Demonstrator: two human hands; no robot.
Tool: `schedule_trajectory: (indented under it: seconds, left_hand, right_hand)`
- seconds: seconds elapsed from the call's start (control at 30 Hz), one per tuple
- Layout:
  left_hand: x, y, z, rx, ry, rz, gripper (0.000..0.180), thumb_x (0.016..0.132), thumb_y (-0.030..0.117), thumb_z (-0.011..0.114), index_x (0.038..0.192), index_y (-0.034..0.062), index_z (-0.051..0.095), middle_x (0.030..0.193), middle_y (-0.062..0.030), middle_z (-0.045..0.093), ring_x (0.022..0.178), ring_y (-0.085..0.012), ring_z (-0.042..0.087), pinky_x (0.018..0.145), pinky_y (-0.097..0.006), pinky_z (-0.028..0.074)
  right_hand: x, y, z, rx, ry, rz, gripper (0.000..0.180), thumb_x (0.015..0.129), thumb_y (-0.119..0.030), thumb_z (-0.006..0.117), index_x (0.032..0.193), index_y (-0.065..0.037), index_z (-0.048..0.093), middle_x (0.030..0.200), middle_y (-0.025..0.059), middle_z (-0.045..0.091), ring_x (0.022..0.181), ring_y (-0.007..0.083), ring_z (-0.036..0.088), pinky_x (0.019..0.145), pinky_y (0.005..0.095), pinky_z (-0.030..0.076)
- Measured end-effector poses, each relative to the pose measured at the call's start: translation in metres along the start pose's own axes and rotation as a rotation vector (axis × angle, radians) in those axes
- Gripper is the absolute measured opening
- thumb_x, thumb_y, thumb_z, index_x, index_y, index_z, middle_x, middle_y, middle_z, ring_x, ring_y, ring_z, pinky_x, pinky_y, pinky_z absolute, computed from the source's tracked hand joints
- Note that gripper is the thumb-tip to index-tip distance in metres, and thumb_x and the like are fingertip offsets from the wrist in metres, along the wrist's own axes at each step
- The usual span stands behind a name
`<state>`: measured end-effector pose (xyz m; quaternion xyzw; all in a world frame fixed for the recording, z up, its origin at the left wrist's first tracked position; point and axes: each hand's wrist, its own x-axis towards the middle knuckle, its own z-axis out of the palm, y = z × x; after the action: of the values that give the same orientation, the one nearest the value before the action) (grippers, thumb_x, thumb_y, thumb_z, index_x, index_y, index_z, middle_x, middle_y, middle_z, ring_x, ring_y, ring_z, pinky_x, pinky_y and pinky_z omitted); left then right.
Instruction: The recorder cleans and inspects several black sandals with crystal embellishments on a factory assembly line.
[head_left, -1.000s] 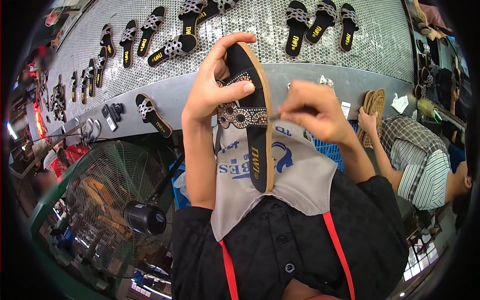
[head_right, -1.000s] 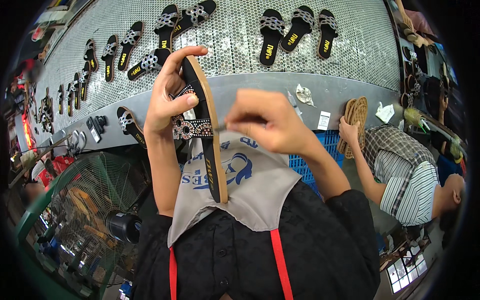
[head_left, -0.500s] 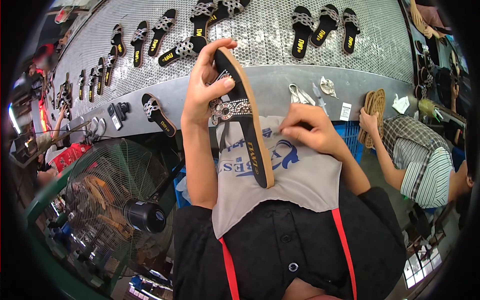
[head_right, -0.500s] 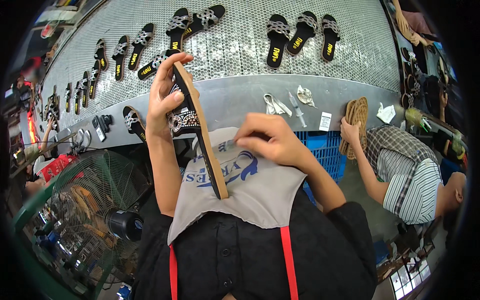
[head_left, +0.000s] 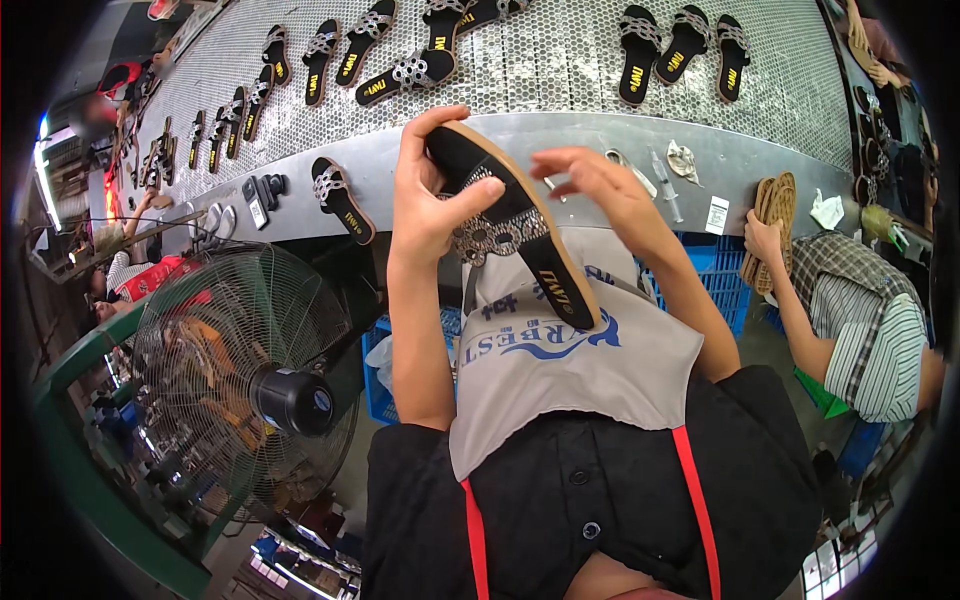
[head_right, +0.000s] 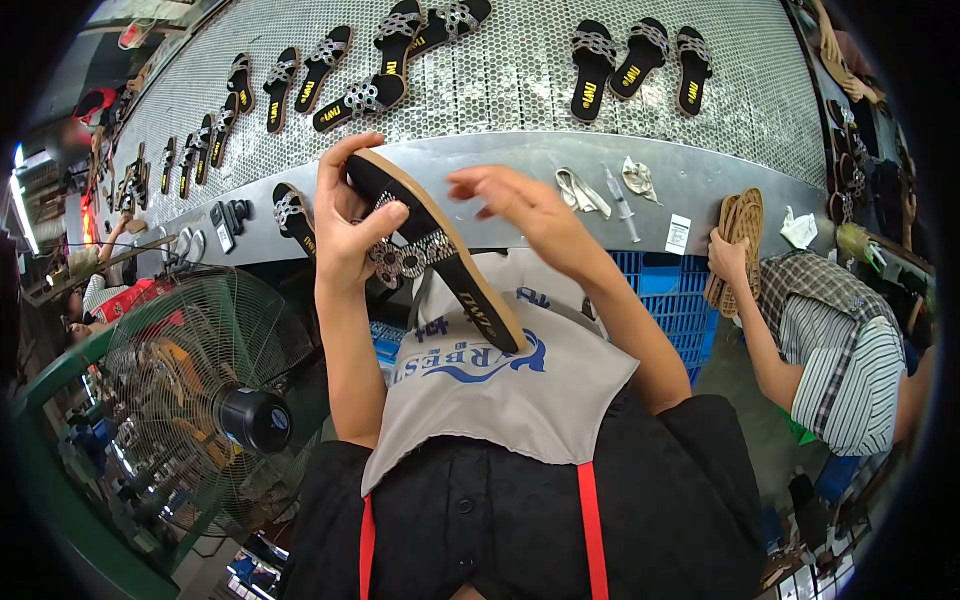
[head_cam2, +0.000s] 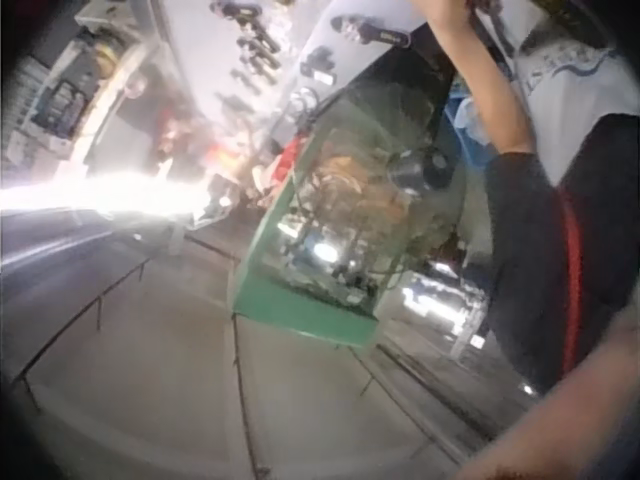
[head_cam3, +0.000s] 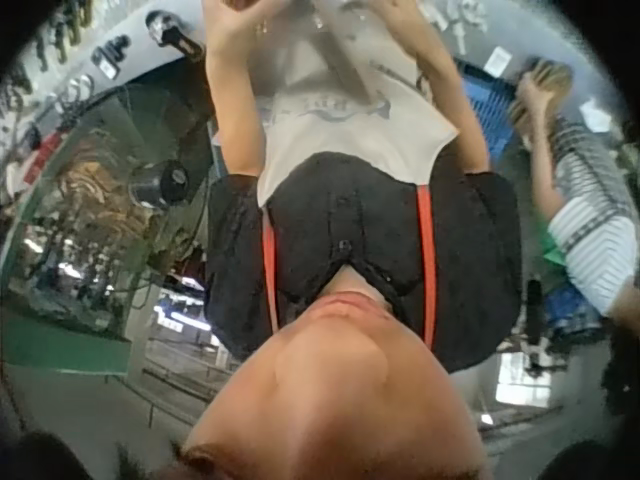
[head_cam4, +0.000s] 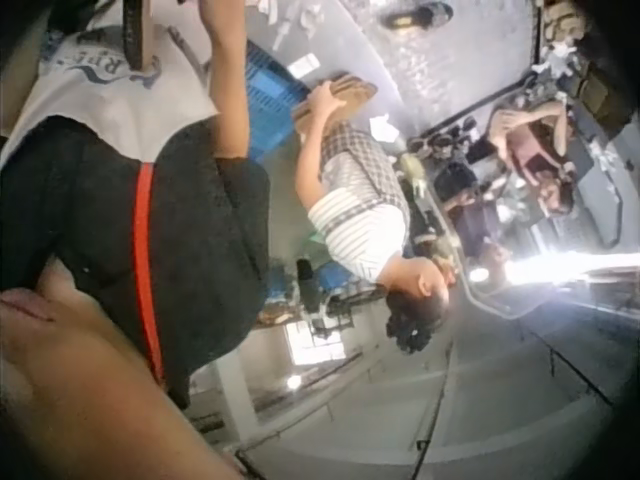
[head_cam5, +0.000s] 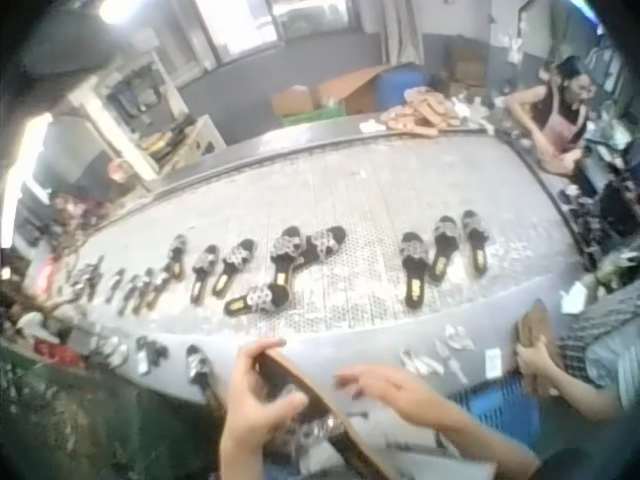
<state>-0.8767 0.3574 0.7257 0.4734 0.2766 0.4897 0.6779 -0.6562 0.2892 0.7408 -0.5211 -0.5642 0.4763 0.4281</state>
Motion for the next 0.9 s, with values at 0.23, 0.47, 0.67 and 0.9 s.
schedule_trajectory:
  seconds: [0.23, 0.47, 0.67, 0.9]
  left_hand:
    - [-0.008, -0.003, 0.013, 0.107, -0.151, -0.047, 0.078, 0.073, 0.009, 0.087, 0.139, 0.0055, 0.047, 0.118, -0.0070, 0.053, 0.106, -0.0152, 0.058, 0.095, -0.032, 0.049]
    - [-0.030, -0.009, -0.005, 0.181, 0.125, -0.171, 0.074, 0.076, 0.007, 0.086, 0.139, 0.0003, 0.048, 0.117, -0.0088, 0.056, 0.105, -0.0164, 0.060, 0.092, -0.032, 0.052]
    - [-0.074, -0.006, -0.018, -0.103, 0.242, -0.348, 0.049, 0.091, 0.005, 0.068, 0.137, -0.0017, 0.052, 0.116, -0.0096, 0.063, 0.104, -0.0135, 0.062, 0.092, -0.027, 0.050]
    - [-0.122, 0.000, -0.051, 0.221, -0.389, -0.355, 0.042, 0.076, 0.000, 0.068, 0.118, -0.0034, 0.070, 0.107, -0.0138, 0.070, 0.098, -0.0221, 0.068, 0.086, -0.031, 0.051]
  right_hand:
    - [0.034, -0.023, 0.019, 0.204, -0.065, 0.157, 0.027, 0.106, -0.032, 0.059, 0.098, -0.006, 0.063, 0.083, -0.0023, 0.059, 0.075, 0.0059, 0.054, 0.067, 0.0221, 0.044]
    - [-0.040, -0.011, 0.007, 0.288, -0.317, 0.333, 0.055, 0.097, -0.027, 0.070, 0.143, -0.002, 0.051, 0.130, 0.0083, 0.060, 0.116, 0.0180, 0.059, 0.102, 0.0338, 0.046]
    - [-0.084, -0.041, 0.020, -0.053, -0.156, 0.423, 0.052, 0.092, -0.010, 0.068, 0.142, -0.001, 0.055, 0.122, 0.0146, 0.068, 0.107, 0.0216, 0.067, 0.096, 0.0333, 0.052]
    - [-0.105, -0.061, 0.019, -0.299, -0.461, 0.415, 0.050, 0.086, -0.007, 0.071, 0.136, 0.000, 0.063, 0.115, 0.0193, 0.072, 0.101, 0.0355, 0.070, 0.090, 0.0354, 0.053]
